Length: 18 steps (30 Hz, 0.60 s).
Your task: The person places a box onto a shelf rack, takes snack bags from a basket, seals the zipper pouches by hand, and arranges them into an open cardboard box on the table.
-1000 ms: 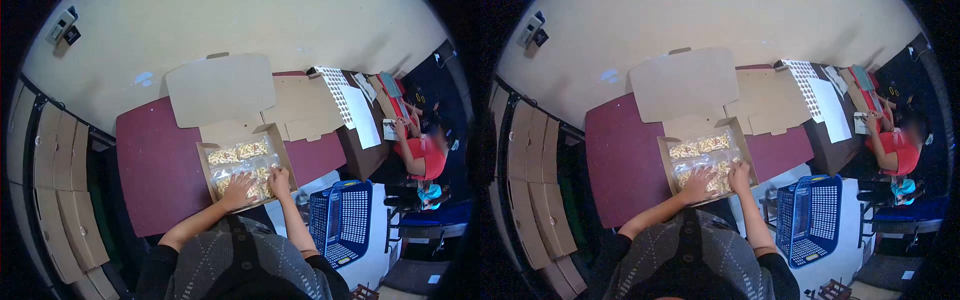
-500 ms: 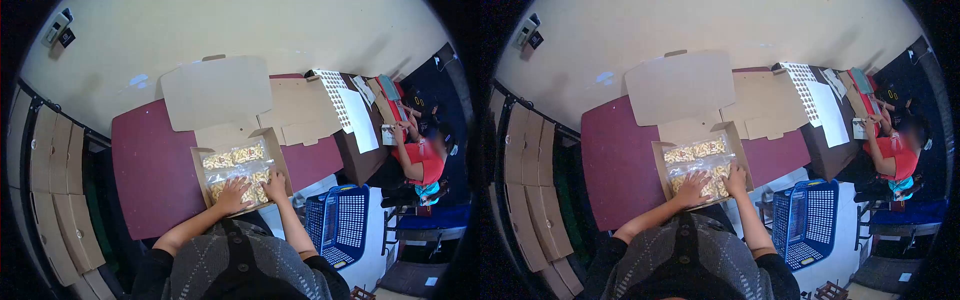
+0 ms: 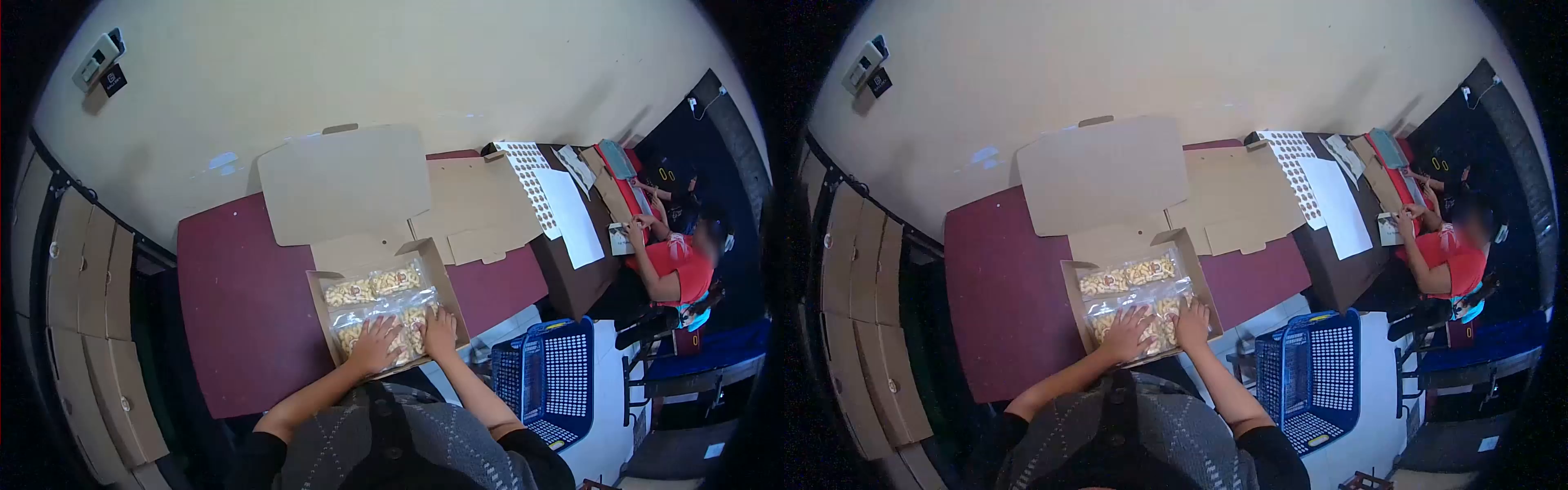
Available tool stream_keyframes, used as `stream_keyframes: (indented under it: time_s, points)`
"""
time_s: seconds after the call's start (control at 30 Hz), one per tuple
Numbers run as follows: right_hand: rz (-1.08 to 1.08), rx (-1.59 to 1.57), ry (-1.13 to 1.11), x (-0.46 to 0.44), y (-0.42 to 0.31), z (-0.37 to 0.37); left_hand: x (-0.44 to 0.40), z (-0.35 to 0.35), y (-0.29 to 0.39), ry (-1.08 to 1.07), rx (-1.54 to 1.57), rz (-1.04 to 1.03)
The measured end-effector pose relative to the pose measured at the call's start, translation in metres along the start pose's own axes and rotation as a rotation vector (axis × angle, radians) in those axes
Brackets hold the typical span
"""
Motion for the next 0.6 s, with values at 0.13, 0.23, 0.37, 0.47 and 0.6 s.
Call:
stream_keyframes:
  time_s: [0.13, 0.23, 0.37, 0.47, 0.6]
  points:
    - [0.004, -0.080, 0.108, 0.000, -0.004, 0.023, -0.001, 0.002, 0.003, 0.009, -0.016, -0.004]
    - [0.032, -0.161, 0.194, 0.002, -0.012, 0.037, -0.004, -0.001, 0.009, 0.034, 0.006, 0.005]
    - [0.042, -0.293, 0.239, 0.003, -0.008, 0.026, -0.014, -0.009, 0.024, 0.088, -0.131, 0.048]
    - [0.140, -0.432, -0.007, -0.002, -0.007, 0.002, -0.016, -0.010, 0.019, 0.048, -0.045, 0.041]
    - [0.151, -0.295, -0.029, -0.001, -0.009, -0.003, -0.018, -0.016, 0.016, 0.017, 0.012, 0.080]
Point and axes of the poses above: each hand's wrist, its own x-axis away from the middle knuckle, its own z-axis out of the back of the hand, y = z × x, the point moved 5 cm from there along -x, towards the middle knuckle, and after that the axes turned 9 degrees about x, right-handed, at the moved point
